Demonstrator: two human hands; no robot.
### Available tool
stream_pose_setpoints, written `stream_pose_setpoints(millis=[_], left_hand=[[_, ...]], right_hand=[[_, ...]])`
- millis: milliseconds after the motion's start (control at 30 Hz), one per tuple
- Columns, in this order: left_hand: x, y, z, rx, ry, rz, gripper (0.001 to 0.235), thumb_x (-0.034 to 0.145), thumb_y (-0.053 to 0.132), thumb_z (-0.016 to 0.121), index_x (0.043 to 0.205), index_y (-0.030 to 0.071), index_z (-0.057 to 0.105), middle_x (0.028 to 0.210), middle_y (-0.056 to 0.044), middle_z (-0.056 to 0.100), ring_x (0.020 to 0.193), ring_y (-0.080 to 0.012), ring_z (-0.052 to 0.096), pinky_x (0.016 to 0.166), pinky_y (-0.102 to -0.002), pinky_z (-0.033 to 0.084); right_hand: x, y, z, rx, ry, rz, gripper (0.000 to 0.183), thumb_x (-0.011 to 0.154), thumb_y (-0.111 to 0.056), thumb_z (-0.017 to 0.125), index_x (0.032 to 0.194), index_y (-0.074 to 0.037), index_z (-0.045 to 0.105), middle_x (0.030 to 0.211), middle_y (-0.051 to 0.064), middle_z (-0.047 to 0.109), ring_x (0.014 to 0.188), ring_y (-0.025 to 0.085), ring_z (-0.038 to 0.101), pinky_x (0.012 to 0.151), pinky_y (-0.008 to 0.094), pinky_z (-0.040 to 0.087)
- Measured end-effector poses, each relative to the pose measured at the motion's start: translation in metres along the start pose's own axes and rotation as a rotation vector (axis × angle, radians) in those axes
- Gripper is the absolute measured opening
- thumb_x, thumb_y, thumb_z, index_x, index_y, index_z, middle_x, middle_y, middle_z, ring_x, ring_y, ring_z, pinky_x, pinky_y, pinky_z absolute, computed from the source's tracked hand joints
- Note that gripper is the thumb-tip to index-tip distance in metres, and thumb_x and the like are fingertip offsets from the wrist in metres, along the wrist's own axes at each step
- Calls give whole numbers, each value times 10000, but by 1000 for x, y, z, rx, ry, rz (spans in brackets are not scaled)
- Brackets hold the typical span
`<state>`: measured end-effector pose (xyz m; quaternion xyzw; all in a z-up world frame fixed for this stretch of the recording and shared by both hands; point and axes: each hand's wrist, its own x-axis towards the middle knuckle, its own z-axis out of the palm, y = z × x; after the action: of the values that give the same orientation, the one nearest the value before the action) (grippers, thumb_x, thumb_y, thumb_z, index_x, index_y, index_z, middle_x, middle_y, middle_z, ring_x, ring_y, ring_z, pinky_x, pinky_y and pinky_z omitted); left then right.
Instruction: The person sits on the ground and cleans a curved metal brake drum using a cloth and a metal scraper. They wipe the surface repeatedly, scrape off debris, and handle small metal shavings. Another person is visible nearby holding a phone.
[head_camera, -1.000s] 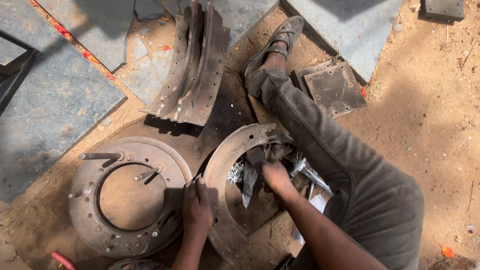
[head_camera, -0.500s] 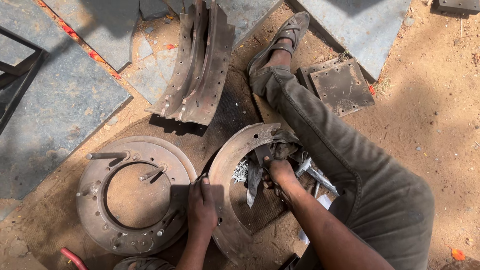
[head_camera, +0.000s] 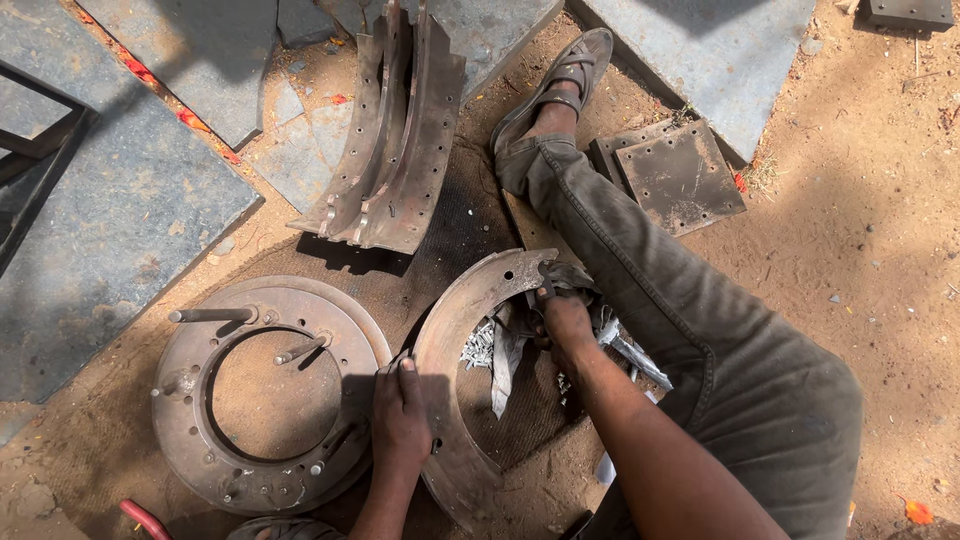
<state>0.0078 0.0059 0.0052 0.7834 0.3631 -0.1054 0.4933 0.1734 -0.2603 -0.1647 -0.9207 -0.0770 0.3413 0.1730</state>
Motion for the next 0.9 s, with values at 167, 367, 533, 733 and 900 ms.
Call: stream_pose_setpoints(millis=[167, 367, 533, 733, 900], left_hand=[[-1, 2, -1, -3, 7, 18, 735, 1047, 561, 243, 1338, -21, 584, 1290, -258, 572, 1218, -420, 580, 1047, -497, 461], [-3, 4, -2, 11, -15, -15, 728, 1034, 553, 229, 1425, 8, 510, 1335, -252, 533, 1262, -407, 551, 1056, -487, 449], [-2, 1, -1, -23, 17, 23, 728, 1036, 552, 252, 1402, -17, 521, 1365, -264, 533, 1272, -421, 538, 1058, -493, 438], [0, 1, -1, 27, 15, 5, 701, 1046, 522, 268, 1327, -37, 584, 1302, -292, 570, 1224, -455, 557, 1049, -515, 435], [1, -6, 4, 25, 98, 178, 667, 1072, 487, 278, 1336, -47, 579, 1333, -340, 540, 1264, -499, 496, 1084, -546, 383]], right_hand=[[-36, -40, -22, 673, -212, 473, 324, 1079, -231, 472, 946, -12, 670, 638, 87, 613, 492, 179, 613, 419, 341, 511], [-62, -81, -36, 1226, -52, 577, 384, 1067, -367, 574, 909, -19, 532, 600, 58, 470, 408, 171, 412, 355, 340, 343], [-77, -85, -51, 1100, -134, 677, 331, 1050, -288, 548, 902, 4, 593, 630, 128, 593, 439, 221, 506, 397, 376, 433], [-71, -70, -45, 762, -37, 502, 479, 1056, -405, 563, 811, -5, 654, 633, 102, 670, 494, 179, 656, 437, 324, 501], [-47, -64, -22, 1062, -45, 510, 371, 1021, -298, 529, 771, -38, 615, 606, 72, 607, 470, 167, 585, 410, 320, 449]])
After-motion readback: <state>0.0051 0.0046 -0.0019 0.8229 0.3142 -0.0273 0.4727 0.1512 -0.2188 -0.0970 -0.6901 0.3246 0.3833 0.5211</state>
